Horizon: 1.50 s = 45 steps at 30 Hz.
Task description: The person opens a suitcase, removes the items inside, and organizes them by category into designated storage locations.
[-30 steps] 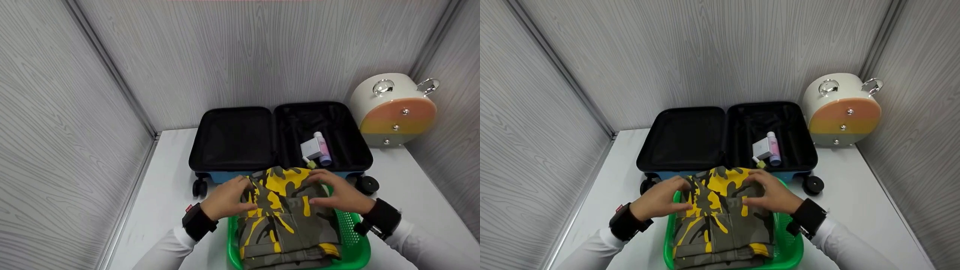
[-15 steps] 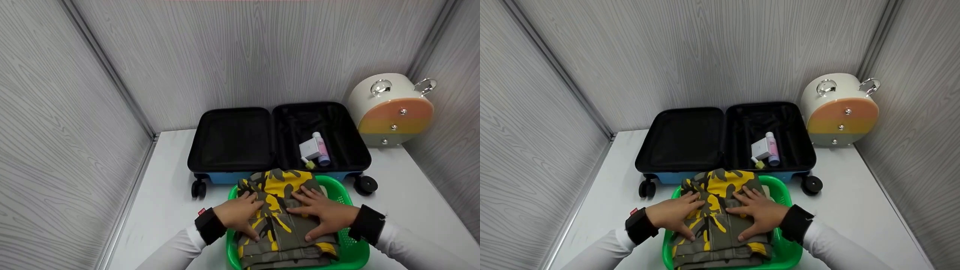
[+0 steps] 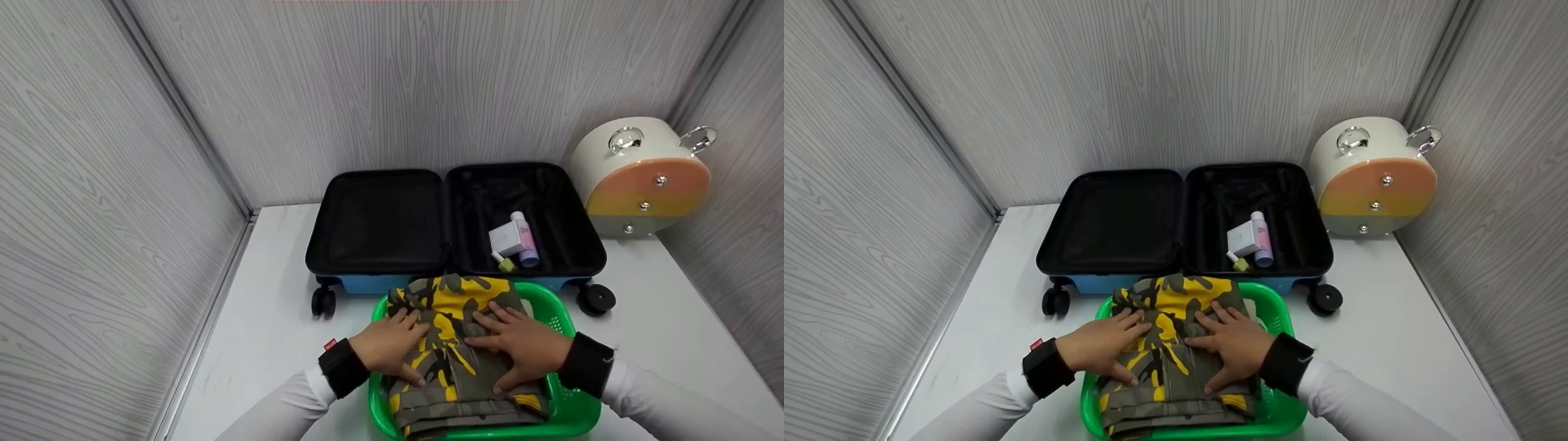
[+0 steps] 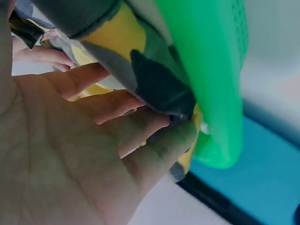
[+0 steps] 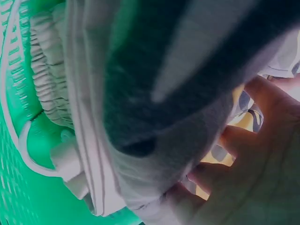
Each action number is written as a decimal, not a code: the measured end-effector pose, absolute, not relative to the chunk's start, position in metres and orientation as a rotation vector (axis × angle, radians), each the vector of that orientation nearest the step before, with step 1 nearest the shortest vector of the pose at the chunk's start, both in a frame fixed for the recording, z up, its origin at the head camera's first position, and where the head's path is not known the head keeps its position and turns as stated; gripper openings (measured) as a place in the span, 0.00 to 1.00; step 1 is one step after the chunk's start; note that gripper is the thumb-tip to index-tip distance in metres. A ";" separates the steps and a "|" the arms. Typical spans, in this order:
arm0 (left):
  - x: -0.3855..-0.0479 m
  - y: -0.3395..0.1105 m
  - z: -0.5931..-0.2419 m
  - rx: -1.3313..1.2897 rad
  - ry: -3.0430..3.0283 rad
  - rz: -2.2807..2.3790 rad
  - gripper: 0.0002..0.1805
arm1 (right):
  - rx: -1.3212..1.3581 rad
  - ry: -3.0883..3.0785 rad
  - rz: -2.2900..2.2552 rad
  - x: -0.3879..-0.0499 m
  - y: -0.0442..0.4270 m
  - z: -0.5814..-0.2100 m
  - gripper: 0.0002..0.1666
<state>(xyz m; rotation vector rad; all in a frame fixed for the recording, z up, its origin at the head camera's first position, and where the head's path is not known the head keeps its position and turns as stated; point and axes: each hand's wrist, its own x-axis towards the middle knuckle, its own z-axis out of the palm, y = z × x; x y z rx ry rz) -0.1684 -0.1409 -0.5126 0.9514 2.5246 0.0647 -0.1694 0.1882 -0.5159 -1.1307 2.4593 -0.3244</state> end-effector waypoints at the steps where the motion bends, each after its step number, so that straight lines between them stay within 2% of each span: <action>1: -0.169 -0.144 -0.512 0.948 2.539 0.108 0.50 | -1.125 2.464 -0.353 -0.171 0.188 -0.514 0.52; 3: -0.169 -0.150 -0.511 0.945 2.592 0.211 0.40 | -1.110 2.491 -0.439 -0.173 0.190 -0.512 0.47; 6: -0.169 -0.162 -0.512 0.943 2.731 0.386 0.20 | -1.071 2.576 -0.644 -0.176 0.196 -0.511 0.33; 9: -0.169 -0.176 -0.517 0.896 2.868 0.528 0.09 | -0.989 2.717 -0.812 -0.180 0.207 -0.509 0.21; 11: -0.169 -0.186 -0.520 0.809 2.902 0.602 0.10 | -0.889 2.823 -0.850 -0.183 0.217 -0.507 0.18; 12: -0.168 -0.190 -0.522 0.751 2.905 0.633 0.12 | -0.817 2.872 -0.838 -0.184 0.223 -0.505 0.19; 16: -0.163 -0.203 -0.530 0.500 2.817 0.788 0.25 | -0.524 2.956 -0.684 -0.189 0.248 -0.501 0.33; 20: -0.159 -0.210 -0.540 0.322 2.673 0.931 0.41 | -0.370 2.824 -0.643 -0.190 0.270 -0.507 0.39; 23: -0.158 -0.214 -0.548 0.241 2.548 1.049 0.48 | -0.323 2.640 -0.791 -0.190 0.283 -0.517 0.39; 24: -0.158 -0.214 -0.551 0.229 2.501 1.091 0.49 | -0.317 2.572 -0.866 -0.191 0.286 -0.522 0.42; 26: -0.158 -0.213 -0.558 0.237 2.415 1.164 0.48 | -0.278 2.418 -1.032 -0.191 0.293 -0.532 0.46; 31: -0.154 -0.202 -0.574 0.276 2.229 1.372 0.31 | -0.235 2.102 -1.319 -0.187 0.304 -0.552 0.50; 34: -0.152 -0.197 -0.579 0.233 2.166 1.491 0.27 | -0.220 2.050 -1.377 -0.187 0.304 -0.557 0.45; 45: -0.149 -0.191 -0.580 0.157 2.178 1.580 0.25 | -0.260 2.034 -1.397 -0.187 0.301 -0.558 0.22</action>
